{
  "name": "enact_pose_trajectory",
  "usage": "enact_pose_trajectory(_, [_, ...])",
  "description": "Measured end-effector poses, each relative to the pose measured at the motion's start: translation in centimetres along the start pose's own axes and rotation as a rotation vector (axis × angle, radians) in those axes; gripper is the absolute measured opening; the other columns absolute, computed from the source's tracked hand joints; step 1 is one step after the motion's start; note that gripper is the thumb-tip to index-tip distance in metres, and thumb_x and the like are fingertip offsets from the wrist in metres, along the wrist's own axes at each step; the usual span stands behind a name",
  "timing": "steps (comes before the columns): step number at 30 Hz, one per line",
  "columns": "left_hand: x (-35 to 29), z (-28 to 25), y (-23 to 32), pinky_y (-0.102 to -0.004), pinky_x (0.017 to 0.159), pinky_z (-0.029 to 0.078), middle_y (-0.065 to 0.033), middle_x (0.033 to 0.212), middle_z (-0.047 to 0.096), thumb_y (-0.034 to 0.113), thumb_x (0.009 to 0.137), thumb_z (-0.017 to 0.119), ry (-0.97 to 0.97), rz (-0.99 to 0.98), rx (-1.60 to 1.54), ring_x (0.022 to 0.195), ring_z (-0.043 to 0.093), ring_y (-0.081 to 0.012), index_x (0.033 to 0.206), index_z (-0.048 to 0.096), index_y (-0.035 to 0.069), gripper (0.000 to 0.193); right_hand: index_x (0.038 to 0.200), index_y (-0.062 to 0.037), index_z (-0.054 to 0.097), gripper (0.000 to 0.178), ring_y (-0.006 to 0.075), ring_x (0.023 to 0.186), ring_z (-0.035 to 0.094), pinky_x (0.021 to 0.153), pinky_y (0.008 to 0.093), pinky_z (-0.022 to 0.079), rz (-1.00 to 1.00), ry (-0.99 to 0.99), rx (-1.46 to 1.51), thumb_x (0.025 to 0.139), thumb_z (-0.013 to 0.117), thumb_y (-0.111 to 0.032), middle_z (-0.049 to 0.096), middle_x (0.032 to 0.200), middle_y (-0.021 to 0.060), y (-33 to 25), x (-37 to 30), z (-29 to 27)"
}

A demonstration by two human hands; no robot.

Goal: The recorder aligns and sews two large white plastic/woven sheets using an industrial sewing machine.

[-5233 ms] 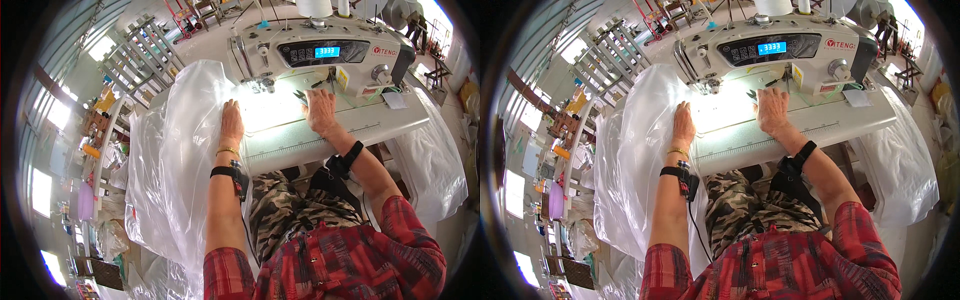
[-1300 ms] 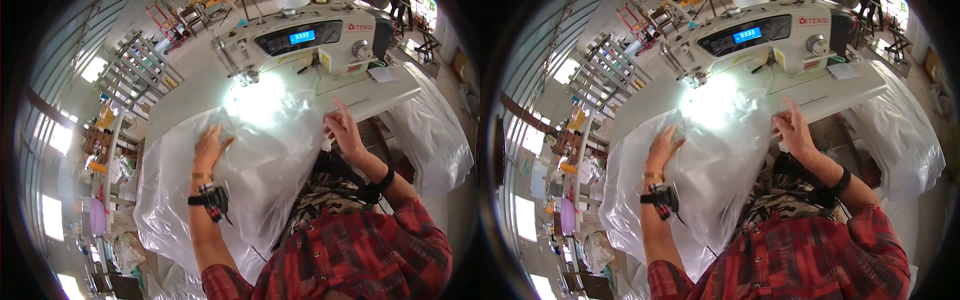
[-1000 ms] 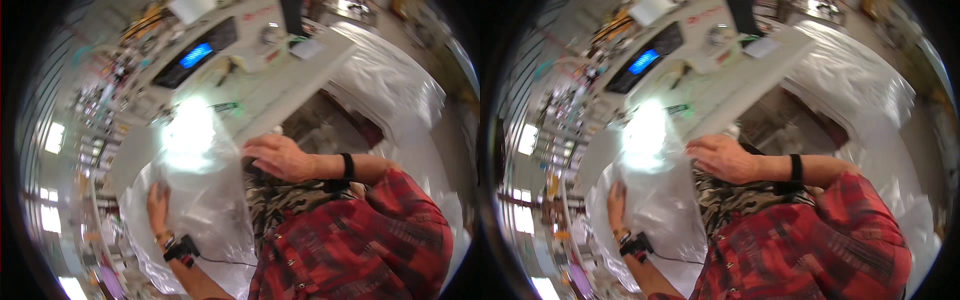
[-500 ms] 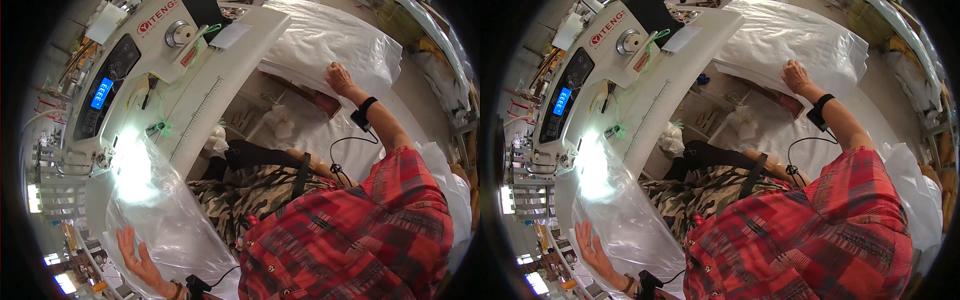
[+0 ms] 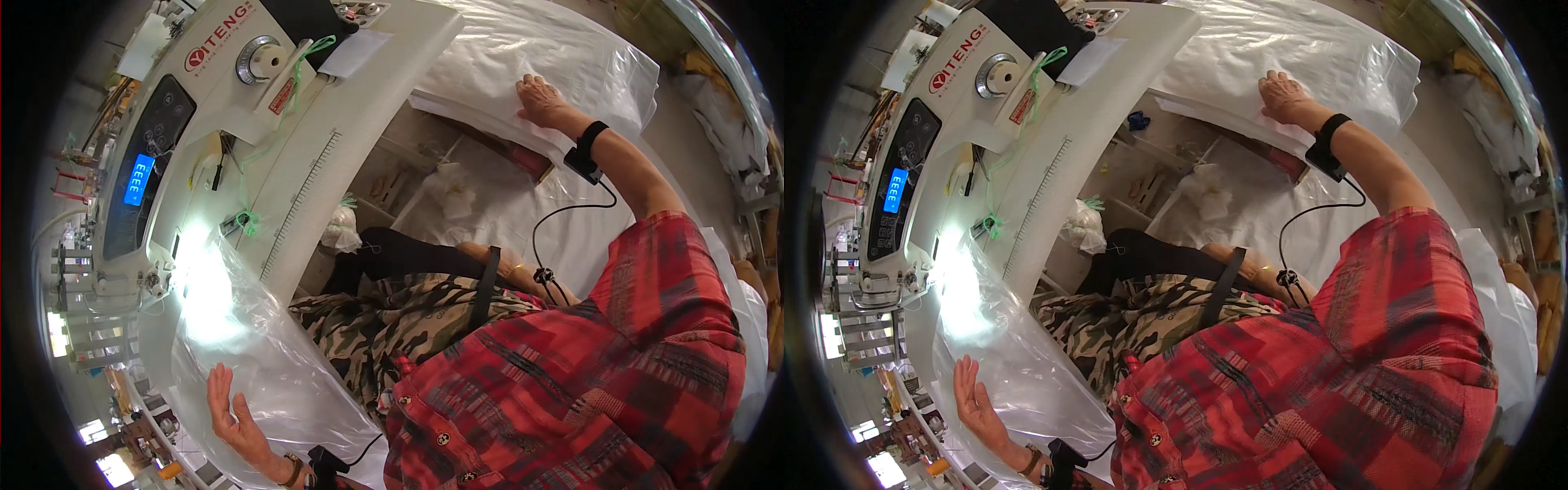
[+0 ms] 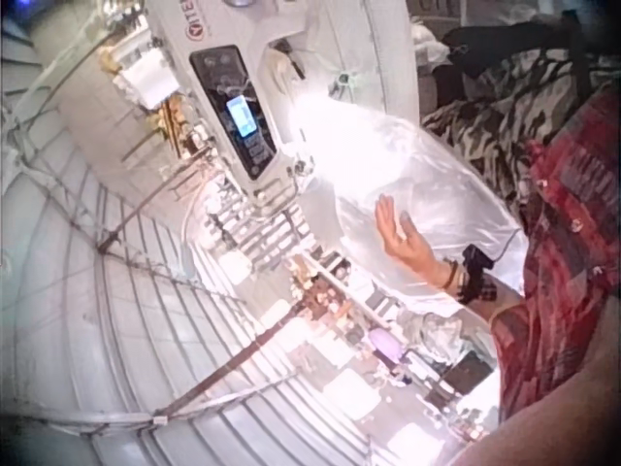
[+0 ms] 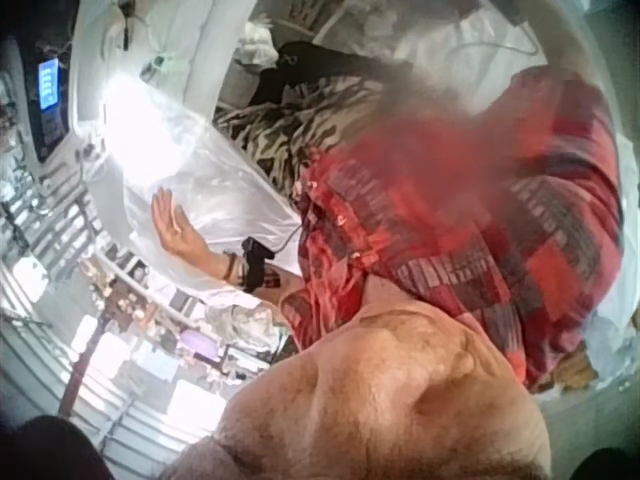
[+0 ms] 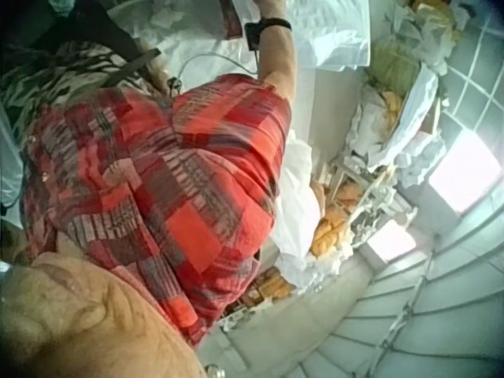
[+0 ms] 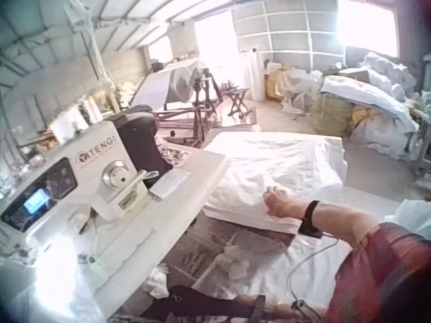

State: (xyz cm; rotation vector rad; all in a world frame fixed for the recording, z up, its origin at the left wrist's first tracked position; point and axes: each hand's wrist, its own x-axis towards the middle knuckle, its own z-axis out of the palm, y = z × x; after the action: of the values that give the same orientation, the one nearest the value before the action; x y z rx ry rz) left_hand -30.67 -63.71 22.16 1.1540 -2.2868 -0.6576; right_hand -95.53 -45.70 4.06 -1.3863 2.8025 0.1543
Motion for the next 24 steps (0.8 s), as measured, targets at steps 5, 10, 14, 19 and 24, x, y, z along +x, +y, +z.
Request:
enact_pose_trajectory(5, [0.9,0.8,0.9,-0.0388,0.104,0.040,-0.0195,0.134,0.054,0.014,0.099,0.049,0.003,0.008,0.011,0.122,0.053,-0.0293,0.135,0.044,-0.007,0.042,0.101,0.0042,0.059,0.028,0.0354,0.106,0.058,0.091,0.0421,0.049,-0.048,0.015,-0.092,0.077,0.069,-0.009,0.057,0.110,0.0214,0.2,0.9,1.8])
enact_pose_trajectory(10, [0.9,1.1,0.3,-0.0397,0.099,0.044,-0.0181,0.130,0.057,0.018,0.098,0.051,0.053,0.033,0.044,0.118,0.057,-0.0299,0.132,0.049,-0.004,0.040,0.091,0.0023,0.062,0.014,0.0360,0.093,0.064,0.081,0.0402,0.053,-0.189,0.066,-0.259,0.078,0.061,-0.002,0.062,0.099,0.0204,0.3,1.0,2.5])
enact_pose_trajectory(14, [0.7,0.9,0.1,-0.0388,0.100,0.043,-0.0169,0.132,0.056,0.015,0.099,0.049,0.028,0.011,0.062,0.120,0.056,-0.0287,0.131,0.050,-0.004,0.038,0.087,0.0006,0.063,0.010,0.0359,0.085,0.065,0.076,0.0402,0.054,-0.224,0.103,-0.204,0.080,0.055,-0.002,0.065,0.090,0.0209,1.1,1.5,1.9])
enact_pose_trajectory(19, [1.0,0.6,1.6,-0.0393,0.097,0.045,-0.0161,0.130,0.058,0.018,0.098,0.052,0.045,0.017,0.163,0.116,0.059,-0.0294,0.129,0.053,-0.003,0.038,0.085,-0.0025,0.061,0.015,0.0364,0.084,0.063,0.079,0.0405,0.052,0.024,0.292,0.243,0.086,0.050,-0.013,0.066,0.094,0.0179,8.1,7.6,5.5])
enact_pose_trajectory(24, [3.7,2.4,0.1,-0.0390,0.097,0.045,-0.0161,0.131,0.058,0.015,0.097,0.053,0.039,0.118,0.014,0.116,0.059,-0.0295,0.129,0.054,-0.002,0.036,0.100,-0.0064,0.063,0.031,0.0299,0.094,0.066,0.080,0.0371,0.054,0.552,0.571,-0.128,0.091,0.049,-0.032,0.067,0.100,0.0143,30.6,7.0,2.6])
